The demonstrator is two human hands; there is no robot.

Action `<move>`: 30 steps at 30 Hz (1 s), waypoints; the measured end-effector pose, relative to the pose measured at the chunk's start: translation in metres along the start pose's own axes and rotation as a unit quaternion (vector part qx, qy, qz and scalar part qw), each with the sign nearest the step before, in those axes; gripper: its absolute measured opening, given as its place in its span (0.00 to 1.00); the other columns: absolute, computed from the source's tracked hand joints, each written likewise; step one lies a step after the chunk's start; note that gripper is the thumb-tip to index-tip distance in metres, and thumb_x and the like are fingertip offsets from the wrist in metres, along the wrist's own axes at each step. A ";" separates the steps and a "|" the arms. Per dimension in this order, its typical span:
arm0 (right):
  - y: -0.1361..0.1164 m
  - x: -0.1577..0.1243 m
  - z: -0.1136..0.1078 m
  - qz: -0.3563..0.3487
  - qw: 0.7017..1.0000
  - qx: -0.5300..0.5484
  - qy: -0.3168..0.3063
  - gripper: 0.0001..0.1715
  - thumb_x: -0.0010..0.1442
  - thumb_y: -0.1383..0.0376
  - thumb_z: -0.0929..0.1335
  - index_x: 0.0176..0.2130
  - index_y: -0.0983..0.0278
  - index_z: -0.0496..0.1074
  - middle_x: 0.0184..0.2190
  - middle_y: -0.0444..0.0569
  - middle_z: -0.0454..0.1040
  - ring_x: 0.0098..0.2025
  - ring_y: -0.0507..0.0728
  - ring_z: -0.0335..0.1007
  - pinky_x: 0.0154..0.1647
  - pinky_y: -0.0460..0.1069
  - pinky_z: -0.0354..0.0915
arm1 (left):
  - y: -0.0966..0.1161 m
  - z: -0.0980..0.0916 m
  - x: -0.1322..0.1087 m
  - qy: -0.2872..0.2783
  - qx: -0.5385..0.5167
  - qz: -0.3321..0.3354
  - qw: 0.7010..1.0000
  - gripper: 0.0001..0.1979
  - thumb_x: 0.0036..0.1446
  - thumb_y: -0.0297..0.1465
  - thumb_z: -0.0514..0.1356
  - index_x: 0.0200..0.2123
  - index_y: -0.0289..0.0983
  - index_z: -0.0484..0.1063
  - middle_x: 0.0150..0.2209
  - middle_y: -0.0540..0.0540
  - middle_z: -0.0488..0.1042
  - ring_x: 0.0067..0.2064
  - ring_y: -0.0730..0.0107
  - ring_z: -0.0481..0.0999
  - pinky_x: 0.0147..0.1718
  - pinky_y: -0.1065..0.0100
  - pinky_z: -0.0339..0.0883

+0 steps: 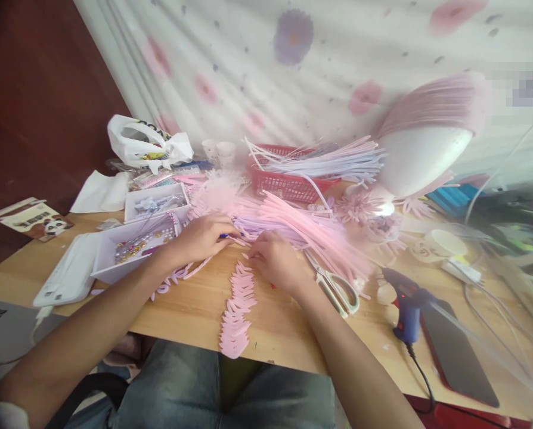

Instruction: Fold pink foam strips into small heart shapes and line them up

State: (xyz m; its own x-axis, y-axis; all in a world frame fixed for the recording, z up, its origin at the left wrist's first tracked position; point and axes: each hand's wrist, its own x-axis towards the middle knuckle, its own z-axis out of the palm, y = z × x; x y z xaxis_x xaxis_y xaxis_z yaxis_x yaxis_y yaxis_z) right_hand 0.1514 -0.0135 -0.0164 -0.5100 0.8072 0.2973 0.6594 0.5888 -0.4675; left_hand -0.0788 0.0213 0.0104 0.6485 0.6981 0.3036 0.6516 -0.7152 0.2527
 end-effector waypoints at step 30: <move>-0.013 0.001 -0.017 -0.020 0.988 0.106 0.110 0.03 0.59 0.68 0.71 0.37 0.62 0.74 0.32 0.46 0.78 0.34 0.55 0.73 0.38 0.51 0.68 | 0.025 0.025 0.000 0.060 -0.149 0.001 0.987 0.07 0.65 0.26 0.56 0.39 0.36 0.74 0.38 0.45 0.79 0.40 0.65 0.78 0.40 0.66 0.69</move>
State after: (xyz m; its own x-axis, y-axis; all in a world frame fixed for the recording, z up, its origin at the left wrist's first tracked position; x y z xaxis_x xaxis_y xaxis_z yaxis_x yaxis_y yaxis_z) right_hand 0.1518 -0.0194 0.0045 -0.3847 0.7871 0.4822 0.4995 0.6168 -0.6083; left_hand -0.0525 0.0047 -0.0060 0.5860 0.7005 0.4072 0.4947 -0.7073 0.5050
